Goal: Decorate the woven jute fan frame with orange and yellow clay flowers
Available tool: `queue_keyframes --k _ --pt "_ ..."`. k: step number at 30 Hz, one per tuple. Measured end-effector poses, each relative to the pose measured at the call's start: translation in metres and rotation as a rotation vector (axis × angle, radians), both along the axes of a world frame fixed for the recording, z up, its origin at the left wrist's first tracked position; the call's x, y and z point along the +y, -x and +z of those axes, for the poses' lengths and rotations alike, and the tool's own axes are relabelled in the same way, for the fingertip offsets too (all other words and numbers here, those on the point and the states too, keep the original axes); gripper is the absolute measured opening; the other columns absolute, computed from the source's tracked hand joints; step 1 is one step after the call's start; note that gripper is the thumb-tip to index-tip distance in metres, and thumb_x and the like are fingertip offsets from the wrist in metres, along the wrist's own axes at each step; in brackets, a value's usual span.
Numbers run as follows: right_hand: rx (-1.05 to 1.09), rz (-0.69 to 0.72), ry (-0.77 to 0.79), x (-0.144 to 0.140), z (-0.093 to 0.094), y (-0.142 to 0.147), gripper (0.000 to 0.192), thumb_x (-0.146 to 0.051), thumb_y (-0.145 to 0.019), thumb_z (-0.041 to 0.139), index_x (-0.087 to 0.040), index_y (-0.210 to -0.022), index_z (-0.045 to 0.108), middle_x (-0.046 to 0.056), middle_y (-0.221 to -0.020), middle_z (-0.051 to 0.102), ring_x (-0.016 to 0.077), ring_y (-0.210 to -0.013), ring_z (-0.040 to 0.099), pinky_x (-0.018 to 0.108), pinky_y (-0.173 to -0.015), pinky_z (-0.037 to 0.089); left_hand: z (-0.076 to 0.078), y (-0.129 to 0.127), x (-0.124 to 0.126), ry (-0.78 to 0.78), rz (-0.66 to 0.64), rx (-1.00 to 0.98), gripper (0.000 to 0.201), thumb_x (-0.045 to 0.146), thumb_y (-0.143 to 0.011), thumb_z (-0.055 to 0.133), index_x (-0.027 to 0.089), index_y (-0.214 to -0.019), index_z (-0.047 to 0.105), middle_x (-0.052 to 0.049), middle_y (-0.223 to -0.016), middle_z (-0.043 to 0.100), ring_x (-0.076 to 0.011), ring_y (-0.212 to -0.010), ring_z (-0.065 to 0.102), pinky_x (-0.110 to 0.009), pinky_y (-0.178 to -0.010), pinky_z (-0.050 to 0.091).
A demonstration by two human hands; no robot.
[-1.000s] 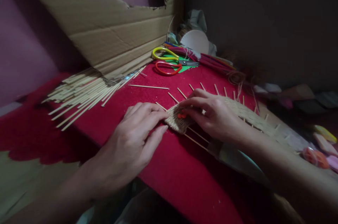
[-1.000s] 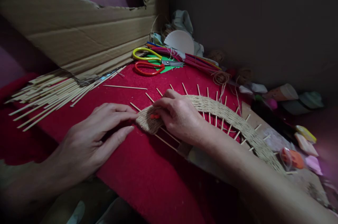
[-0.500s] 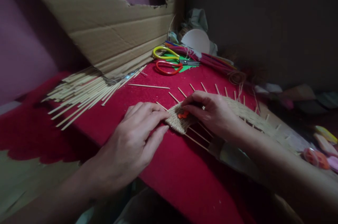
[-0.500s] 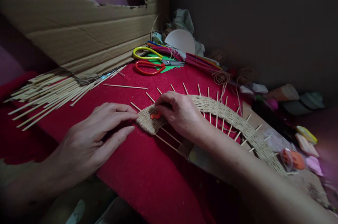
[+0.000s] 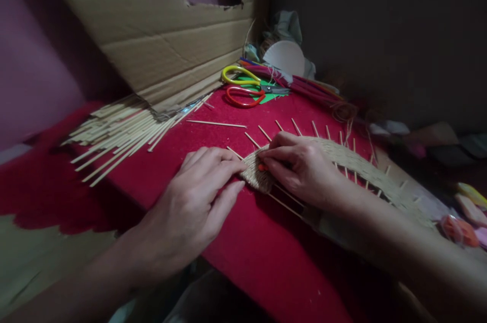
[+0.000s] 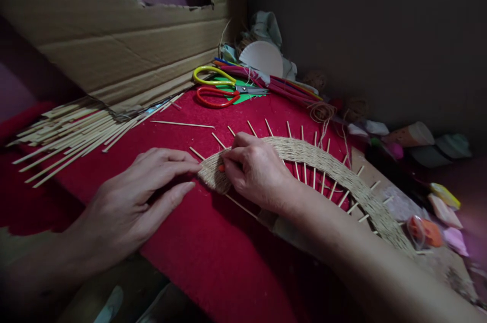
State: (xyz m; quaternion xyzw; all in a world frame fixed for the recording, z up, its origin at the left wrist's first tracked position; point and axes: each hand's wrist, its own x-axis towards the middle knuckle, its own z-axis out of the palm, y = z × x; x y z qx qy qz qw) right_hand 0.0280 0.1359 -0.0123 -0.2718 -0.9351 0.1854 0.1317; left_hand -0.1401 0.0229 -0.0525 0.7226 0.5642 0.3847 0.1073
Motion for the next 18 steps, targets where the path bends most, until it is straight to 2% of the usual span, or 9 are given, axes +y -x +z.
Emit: queue_keyframes --k 6,11,14,18 --pt "0.003 0.013 0.046 0.000 0.007 -0.004 0.028 -0.020 -0.090 0.045 -0.016 -0.088 0.073 0.006 -0.080 0.062 0.0130 -0.070 0.056 0.026 -0.065 0.045 0.002 0.000 -0.001 -0.004 -0.004 -0.003 0.020 0.017 -0.089 0.048 0.021 -0.107 0.058 -0.005 -0.106 0.059 -0.0195 -0.099 0.053 -0.038 -0.089 0.041" --pt "0.047 -0.100 0.026 0.002 0.018 -0.012 0.026 -0.029 -0.090 0.049 -0.018 -0.101 0.070 0.006 -0.086 0.063 0.0153 -0.073 0.059 0.028 -0.064 0.046 0.000 0.000 0.000 -0.015 0.005 0.001 0.020 0.018 -0.089 0.048 0.020 -0.106 0.059 -0.005 -0.106 0.059 -0.0206 -0.099 0.054 -0.039 -0.089 0.042" --pt "0.031 -0.184 -0.031 0.000 0.030 -0.029 0.023 -0.029 -0.087 0.053 -0.019 -0.096 0.071 0.006 -0.086 0.063 0.0158 -0.071 0.059 0.029 -0.060 0.046 0.000 0.002 0.001 -0.017 0.000 0.012 0.019 0.019 -0.089 0.048 0.019 -0.105 0.059 -0.006 -0.106 0.059 -0.0211 -0.099 0.054 -0.040 -0.088 0.043" --pt "-0.123 -0.210 -0.080 -0.007 0.046 -0.074 0.020 -0.029 -0.086 0.052 -0.021 -0.085 0.070 0.006 -0.087 0.065 0.0152 -0.071 0.061 0.028 -0.060 0.045 -0.001 0.003 0.002 -0.040 0.000 0.014 0.020 0.022 -0.089 0.049 0.021 -0.106 0.059 -0.006 -0.107 0.059 -0.0228 -0.101 0.055 -0.041 -0.088 0.044"
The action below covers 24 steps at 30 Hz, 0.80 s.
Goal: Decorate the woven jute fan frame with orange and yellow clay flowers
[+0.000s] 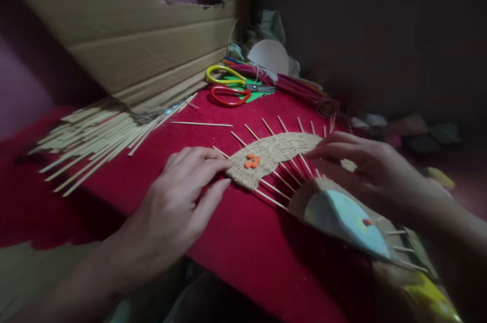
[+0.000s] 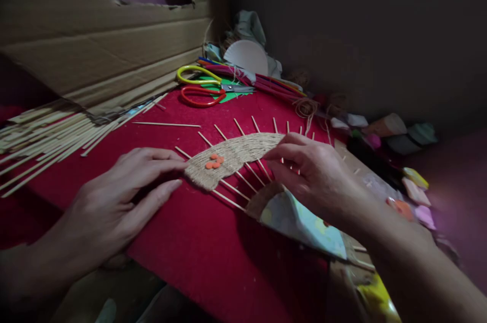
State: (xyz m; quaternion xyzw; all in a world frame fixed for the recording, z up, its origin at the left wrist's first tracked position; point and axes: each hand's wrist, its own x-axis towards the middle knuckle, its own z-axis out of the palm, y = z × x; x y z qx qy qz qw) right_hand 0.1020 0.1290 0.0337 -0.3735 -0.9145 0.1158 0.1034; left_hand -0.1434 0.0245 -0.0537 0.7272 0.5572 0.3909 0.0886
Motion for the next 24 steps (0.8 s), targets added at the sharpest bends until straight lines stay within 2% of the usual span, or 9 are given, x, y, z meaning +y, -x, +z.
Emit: queue_keyframes --k 5,9,14,18,24 --pt "-0.284 -0.113 -0.014 -0.021 0.007 -0.061 0.013 -0.023 -0.080 0.055 -0.024 -0.083 0.067 0.003 -0.079 0.066 0.0133 -0.060 0.058 0.026 -0.051 0.040 -0.006 0.001 0.002 -0.021 0.040 0.020 0.021 0.031 -0.089 0.048 0.029 -0.106 0.060 -0.001 -0.111 0.059 -0.0249 -0.102 0.057 -0.043 -0.091 0.042" --pt "-0.356 -0.174 -0.012 -0.038 -0.002 -0.085 0.010 -0.021 -0.079 0.055 -0.022 -0.080 0.065 0.003 -0.077 0.064 0.0135 -0.061 0.057 0.026 -0.053 0.040 -0.011 0.003 0.004 0.029 0.045 0.008 0.022 0.032 -0.090 0.044 0.030 -0.108 0.056 0.002 -0.115 0.055 -0.0260 -0.106 0.053 -0.045 -0.097 0.038" --pt "-0.363 -0.279 0.020 -0.046 -0.013 -0.086 0.009 -0.016 -0.078 0.056 -0.020 -0.073 0.062 0.000 -0.066 0.062 0.0121 -0.056 0.054 0.024 -0.051 0.039 -0.010 0.002 0.004 0.038 0.055 0.044 0.023 0.034 -0.090 0.042 0.028 -0.109 0.055 0.003 -0.115 0.054 -0.0248 -0.106 0.052 -0.043 -0.098 0.037" --pt "-0.278 -0.255 -0.035 -0.050 -0.015 -0.085 0.014 -0.012 -0.076 0.053 -0.020 -0.069 0.062 0.001 -0.065 0.062 0.0131 -0.058 0.057 0.024 -0.051 0.040 -0.005 -0.001 0.004 0.024 0.071 0.063 0.023 0.037 -0.091 0.042 0.029 -0.107 0.057 0.003 -0.112 0.056 -0.0236 -0.104 0.054 -0.042 -0.095 0.039" --pt "-0.046 -0.249 -0.024 -0.049 -0.008 -0.083 0.011 -0.024 -0.081 0.053 -0.022 -0.074 0.062 0.004 -0.074 0.065 0.0158 -0.061 0.060 0.029 -0.052 0.046 0.000 -0.001 0.005 -0.014 0.035 0.025 0.019 0.033 -0.088 0.049 0.026 -0.101 0.061 -0.005 -0.105 0.061 -0.0249 -0.099 0.057 -0.044 -0.090 0.042"
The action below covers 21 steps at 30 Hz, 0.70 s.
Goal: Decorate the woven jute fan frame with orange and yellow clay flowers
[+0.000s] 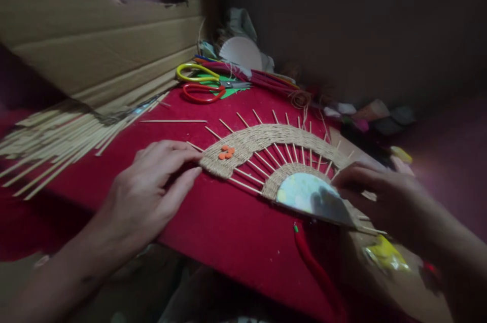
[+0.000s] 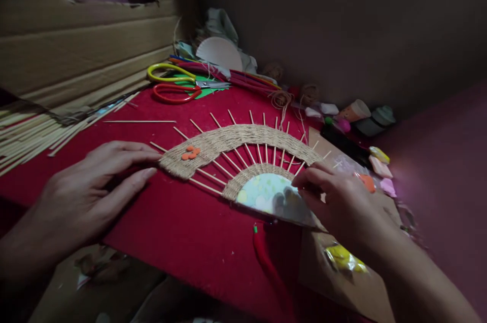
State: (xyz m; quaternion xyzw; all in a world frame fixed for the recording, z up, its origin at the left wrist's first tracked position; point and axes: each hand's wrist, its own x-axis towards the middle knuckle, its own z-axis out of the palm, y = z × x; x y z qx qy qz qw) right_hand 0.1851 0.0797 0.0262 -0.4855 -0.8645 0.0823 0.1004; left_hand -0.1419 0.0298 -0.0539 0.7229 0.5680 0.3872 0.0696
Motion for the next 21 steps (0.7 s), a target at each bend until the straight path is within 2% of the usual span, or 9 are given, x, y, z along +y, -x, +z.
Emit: queue_keyframes --k 4,6,8,12,15,21 --pt "0.083 0.016 0.089 0.012 0.013 0.035 0.005 -0.020 -0.078 0.059 -0.023 -0.077 0.063 0.001 -0.068 0.065 0.0128 -0.056 0.058 0.024 -0.048 0.044 0.000 -0.001 0.000 -0.018 -0.005 -0.019 0.018 0.028 -0.088 0.050 0.022 -0.101 0.062 -0.007 -0.104 0.062 -0.0250 -0.099 0.058 -0.043 -0.088 0.043" --pt "0.150 0.063 0.102 0.021 0.014 0.064 0.010 -0.011 -0.075 0.061 -0.021 -0.077 0.063 0.001 -0.071 0.066 0.0125 -0.062 0.060 0.023 -0.054 0.047 0.000 -0.002 -0.001 -0.021 -0.005 -0.029 0.018 0.027 -0.088 0.051 0.021 -0.101 0.062 -0.007 -0.104 0.062 -0.0250 -0.099 0.058 -0.042 -0.088 0.043" --pt "0.223 0.119 0.144 0.029 0.009 0.093 0.013 -0.008 -0.073 0.060 -0.019 -0.079 0.064 0.001 -0.072 0.066 0.0117 -0.062 0.060 0.022 -0.055 0.047 0.001 -0.002 -0.002 -0.012 -0.005 -0.027 0.019 0.026 -0.088 0.051 0.019 -0.101 0.062 -0.008 -0.104 0.062 -0.0246 -0.099 0.057 -0.041 -0.088 0.043" --pt "0.437 0.223 0.286 0.045 -0.014 0.141 0.021 -0.003 -0.072 0.060 -0.016 -0.088 0.066 -0.002 -0.074 0.068 0.0105 -0.068 0.063 0.021 -0.063 0.049 0.001 -0.002 -0.004 0.016 0.001 -0.032 0.019 0.022 -0.088 0.050 0.017 -0.102 0.062 -0.008 -0.105 0.060 -0.0226 -0.101 0.055 -0.038 -0.087 0.042" --pt "0.478 0.299 0.291 0.053 -0.030 0.159 0.020 -0.002 -0.072 0.060 -0.017 -0.083 0.067 -0.002 -0.073 0.068 0.0108 -0.068 0.062 0.023 -0.062 0.048 0.001 -0.001 -0.005 0.017 -0.023 -0.051 0.018 0.019 -0.088 0.050 0.017 -0.102 0.061 -0.007 -0.104 0.059 -0.0217 -0.101 0.054 -0.038 -0.087 0.041" --pt "0.383 0.419 0.072 0.057 -0.041 0.161 0.019 -0.002 -0.073 0.063 -0.020 -0.077 0.069 -0.003 -0.070 0.067 0.0108 -0.067 0.058 0.026 -0.066 0.046 0.001 -0.001 -0.005 0.014 -0.050 -0.082 0.021 0.016 -0.087 0.051 0.019 -0.105 0.059 -0.005 -0.103 0.058 -0.0203 -0.099 0.053 -0.037 -0.087 0.040"
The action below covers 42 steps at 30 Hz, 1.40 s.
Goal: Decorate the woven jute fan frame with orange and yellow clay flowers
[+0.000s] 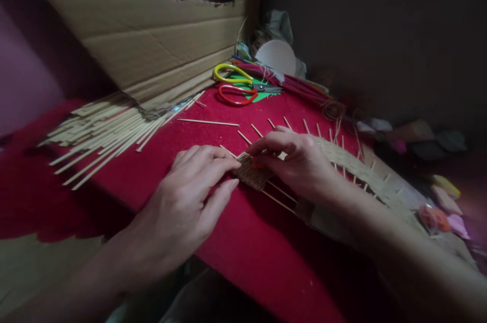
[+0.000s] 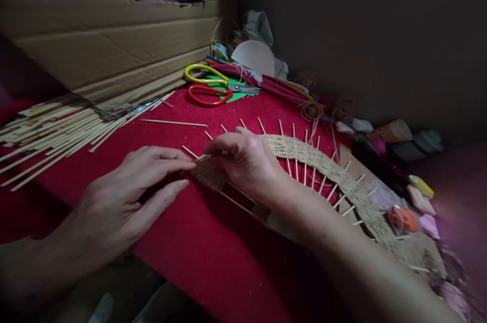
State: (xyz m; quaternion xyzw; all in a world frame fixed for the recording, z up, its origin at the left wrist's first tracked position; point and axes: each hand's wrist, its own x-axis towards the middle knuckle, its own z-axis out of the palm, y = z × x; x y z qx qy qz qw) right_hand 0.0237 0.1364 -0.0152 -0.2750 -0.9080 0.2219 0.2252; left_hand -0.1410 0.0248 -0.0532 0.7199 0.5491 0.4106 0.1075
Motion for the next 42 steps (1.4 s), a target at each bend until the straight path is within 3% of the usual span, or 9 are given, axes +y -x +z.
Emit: queue_keyframes --k 8,12,18,22,26,29,33,37,42 --pt "-0.074 0.156 -0.308 0.003 -0.008 -0.003 0.020 -0.002 -0.078 0.058 -0.017 -0.083 0.070 0.000 -0.072 0.071 0.0126 -0.066 0.056 0.026 -0.064 0.045 0.000 0.000 -0.001 -0.003 -0.005 -0.020 0.021 0.016 -0.086 0.053 0.020 -0.105 0.058 -0.004 -0.104 0.058 -0.0194 -0.099 0.052 -0.035 -0.087 0.039" --pt "-0.092 0.193 -0.383 0.002 -0.007 -0.005 0.024 0.000 -0.079 0.053 -0.015 -0.088 0.070 0.002 -0.075 0.072 0.0142 -0.068 0.058 0.027 -0.066 0.046 0.000 0.001 -0.002 -0.008 -0.004 -0.005 0.020 0.016 -0.086 0.052 0.020 -0.105 0.058 -0.003 -0.104 0.058 -0.0189 -0.098 0.052 -0.035 -0.087 0.040" --pt "-0.036 0.120 -0.392 -0.004 0.001 -0.010 0.027 0.001 -0.080 0.047 -0.011 -0.095 0.067 0.006 -0.085 0.072 0.0151 -0.074 0.061 0.028 -0.070 0.048 0.000 0.001 -0.002 -0.006 0.002 0.005 0.021 0.016 -0.087 0.052 0.020 -0.106 0.058 -0.003 -0.104 0.058 -0.0190 -0.099 0.053 -0.036 -0.087 0.040" --pt "-0.065 0.032 -0.386 -0.015 0.010 -0.017 0.022 -0.002 -0.080 0.049 -0.013 -0.090 0.066 0.006 -0.080 0.069 0.0147 -0.074 0.060 0.027 -0.069 0.047 0.000 0.001 -0.002 -0.003 0.001 0.011 0.021 0.015 -0.087 0.051 0.019 -0.106 0.058 -0.004 -0.104 0.058 -0.0189 -0.099 0.053 -0.036 -0.087 0.041" --pt "-0.233 -0.054 -0.332 -0.033 0.014 -0.027 0.012 -0.016 -0.082 0.053 -0.014 -0.081 0.065 0.008 -0.080 0.064 0.0183 -0.076 0.057 0.031 -0.069 0.046 0.000 0.001 -0.001 -0.020 0.020 0.020 0.020 0.016 -0.087 0.051 0.018 -0.106 0.059 -0.005 -0.104 0.059 -0.0188 -0.098 0.053 -0.035 -0.088 0.041" --pt "-0.448 -0.106 -0.286 -0.045 0.012 -0.031 0.015 -0.028 -0.081 0.056 -0.015 -0.082 0.065 0.010 -0.084 0.061 0.0213 -0.079 0.056 0.034 -0.069 0.045 0.000 0.001 -0.001 -0.012 0.030 0.027 0.020 0.015 -0.087 0.051 0.018 -0.105 0.059 -0.005 -0.104 0.059 -0.0187 -0.098 0.054 -0.035 -0.087 0.041" --pt "-0.560 -0.097 -0.434 -0.051 0.003 -0.033 0.010 -0.024 -0.080 0.055 -0.016 -0.081 0.061 0.008 -0.083 0.060 0.0213 -0.075 0.054 0.034 -0.066 0.042 0.000 0.001 -0.001 -0.018 0.038 0.013 0.019 0.015 -0.086 0.052 0.018 -0.104 0.060 -0.005 -0.102 0.060 -0.0195 -0.097 0.055 -0.035 -0.087 0.041" --pt "-0.572 0.012 -0.621 -0.051 -0.003 -0.033 0.007 -0.016 -0.081 0.050 -0.017 -0.077 0.056 0.006 -0.076 0.057 0.0195 -0.067 0.049 0.033 -0.061 0.037 0.001 0.001 -0.003 0.018 0.074 -0.200 0.023 0.018 -0.084 0.055 0.021 -0.106 0.060 -0.004 -0.107 0.060 -0.0201 -0.101 0.055 -0.032 -0.091 0.041" --pt "-0.519 0.060 -0.720 -0.053 0.000 -0.036 0.014 -0.012 -0.083 0.047 -0.018 -0.072 0.053 0.005 -0.070 0.052 0.0167 -0.059 0.043 0.031 -0.054 0.030 0.004 -0.002 -0.008 0.064 0.192 -0.854 0.039 0.019 -0.082 0.062 0.025 -0.119 0.052 -0.003 -0.114 0.057 -0.0179 -0.109 0.053 -0.030 -0.098 0.042"
